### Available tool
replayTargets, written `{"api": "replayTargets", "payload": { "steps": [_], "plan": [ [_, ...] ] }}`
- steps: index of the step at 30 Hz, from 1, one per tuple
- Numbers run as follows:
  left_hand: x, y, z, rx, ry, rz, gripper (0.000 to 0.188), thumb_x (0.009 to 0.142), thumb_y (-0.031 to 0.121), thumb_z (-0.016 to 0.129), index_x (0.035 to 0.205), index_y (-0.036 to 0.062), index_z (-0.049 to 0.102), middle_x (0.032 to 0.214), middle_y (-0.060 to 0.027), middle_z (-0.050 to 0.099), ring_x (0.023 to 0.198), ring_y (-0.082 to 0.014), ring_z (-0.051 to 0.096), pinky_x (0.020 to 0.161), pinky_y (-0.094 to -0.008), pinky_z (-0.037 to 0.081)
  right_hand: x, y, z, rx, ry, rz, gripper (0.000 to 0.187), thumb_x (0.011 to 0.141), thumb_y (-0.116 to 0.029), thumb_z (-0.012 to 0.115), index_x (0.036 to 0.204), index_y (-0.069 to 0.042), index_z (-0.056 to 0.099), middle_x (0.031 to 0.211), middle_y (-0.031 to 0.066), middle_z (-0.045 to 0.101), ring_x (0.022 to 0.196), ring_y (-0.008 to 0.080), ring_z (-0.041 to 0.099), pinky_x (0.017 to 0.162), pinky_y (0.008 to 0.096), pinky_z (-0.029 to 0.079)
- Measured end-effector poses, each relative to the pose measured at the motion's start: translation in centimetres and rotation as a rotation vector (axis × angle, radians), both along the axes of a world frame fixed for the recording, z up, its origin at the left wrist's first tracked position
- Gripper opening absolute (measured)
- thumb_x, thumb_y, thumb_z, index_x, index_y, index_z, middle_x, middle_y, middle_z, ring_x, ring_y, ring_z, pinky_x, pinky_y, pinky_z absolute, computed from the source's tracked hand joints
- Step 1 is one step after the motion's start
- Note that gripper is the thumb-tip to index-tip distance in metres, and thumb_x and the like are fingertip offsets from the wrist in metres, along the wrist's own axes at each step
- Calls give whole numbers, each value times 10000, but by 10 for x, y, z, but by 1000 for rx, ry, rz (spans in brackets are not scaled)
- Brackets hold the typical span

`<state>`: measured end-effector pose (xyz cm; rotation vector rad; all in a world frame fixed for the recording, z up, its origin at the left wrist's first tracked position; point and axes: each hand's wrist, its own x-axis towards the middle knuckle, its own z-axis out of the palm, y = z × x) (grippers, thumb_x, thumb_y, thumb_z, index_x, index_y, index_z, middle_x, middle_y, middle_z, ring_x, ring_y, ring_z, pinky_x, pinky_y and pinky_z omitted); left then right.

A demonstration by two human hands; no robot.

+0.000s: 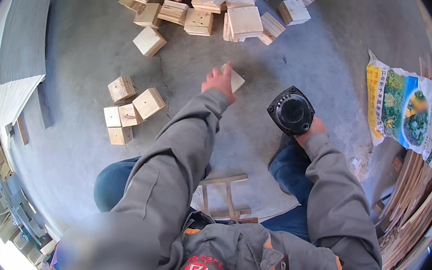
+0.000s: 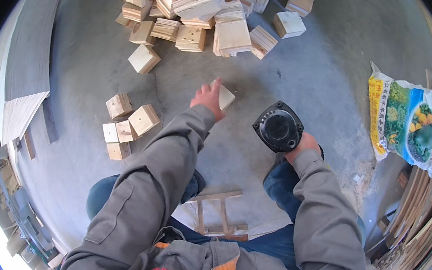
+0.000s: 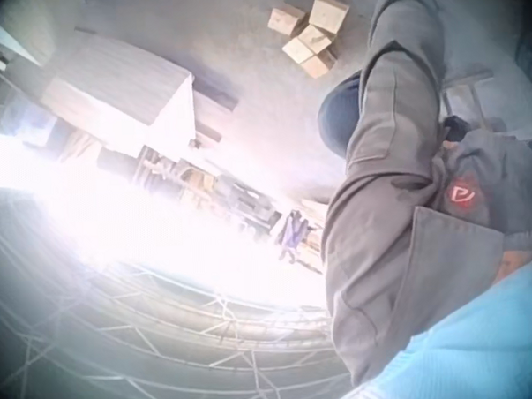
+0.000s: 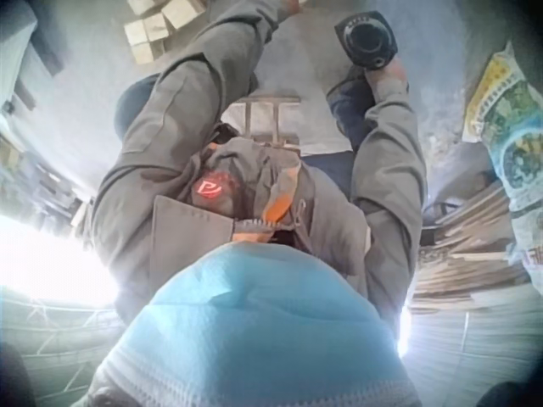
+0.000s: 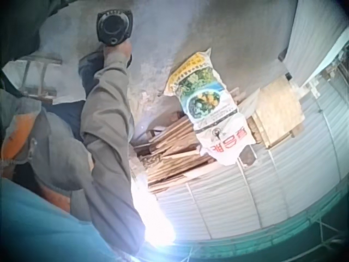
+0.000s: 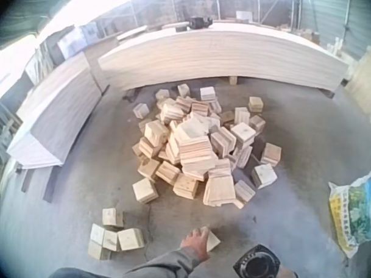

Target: The person sits on a low stool and uses a pneumatic nail gun to fasten small wooden blocks together. They pick up blocks from a pile on the floor, align them, and drive nails into them one at a time, then place the finished units aside.

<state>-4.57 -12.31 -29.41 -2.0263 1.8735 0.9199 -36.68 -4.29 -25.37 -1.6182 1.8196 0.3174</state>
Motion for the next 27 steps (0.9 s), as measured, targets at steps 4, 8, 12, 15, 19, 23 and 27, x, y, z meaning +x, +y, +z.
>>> {"api": "replayTargets", "payload": {
  "steps": [4,8,12,15,19,23,27],
  "plan": [
    [67,-14,30,-46,-61,125,1163,650,242,878,1624,194,244,1425,-226,514,1277,-424,567,1060,-487,514,-4,0,-4,-56,-37,77,298,875,-273,681,1136,-145,749,1162,181,729,1129,402,665,934,447,558],
    [172,-33,75,-150,-188,207,1185,621,290,903,1616,166,271,1387,-244,545,1250,-416,594,1076,-459,509,5,-4,12,-68,-3,78,303,840,-230,706,1123,-133,756,1144,188,734,1117,394,673,926,438,563],
    [293,-29,131,-307,-339,268,1185,618,312,899,1612,151,275,1405,-235,535,1294,-389,566,1102,-434,482,16,-6,17,-12,66,59,330,803,-212,748,1122,-127,754,1136,182,740,1114,387,678,928,434,564],
    [354,14,175,-465,-387,368,1198,604,292,899,1614,151,269,1431,-213,522,1332,-387,532,1130,-425,448,9,-4,5,-50,39,44,344,786,-195,761,1121,-119,751,1134,176,743,1111,382,682,927,431,565],
    [415,116,160,-456,-425,563,1224,582,255,898,1617,156,253,1438,-207,507,1331,-388,531,1130,-429,450,6,-2,1,-90,-12,49,380,749,-182,789,1121,-115,749,1123,160,753,1099,357,697,932,412,568],
    [440,247,88,-310,-424,782,1318,521,238,929,1626,175,213,1413,-233,505,1304,-403,554,1096,-449,487,-4,-1,-18,-57,52,47,465,709,-184,827,1158,-101,739,1147,145,757,1114,310,709,952,386,565],
    [401,333,35,-79,-341,943,1346,538,351,956,1634,165,197,1488,-242,454,1403,-404,463,1155,-467,421,3,0,9,-38,46,5,516,694,-181,849,1188,-99,726,1192,145,743,1145,300,698,981,385,554]
  ]
}}
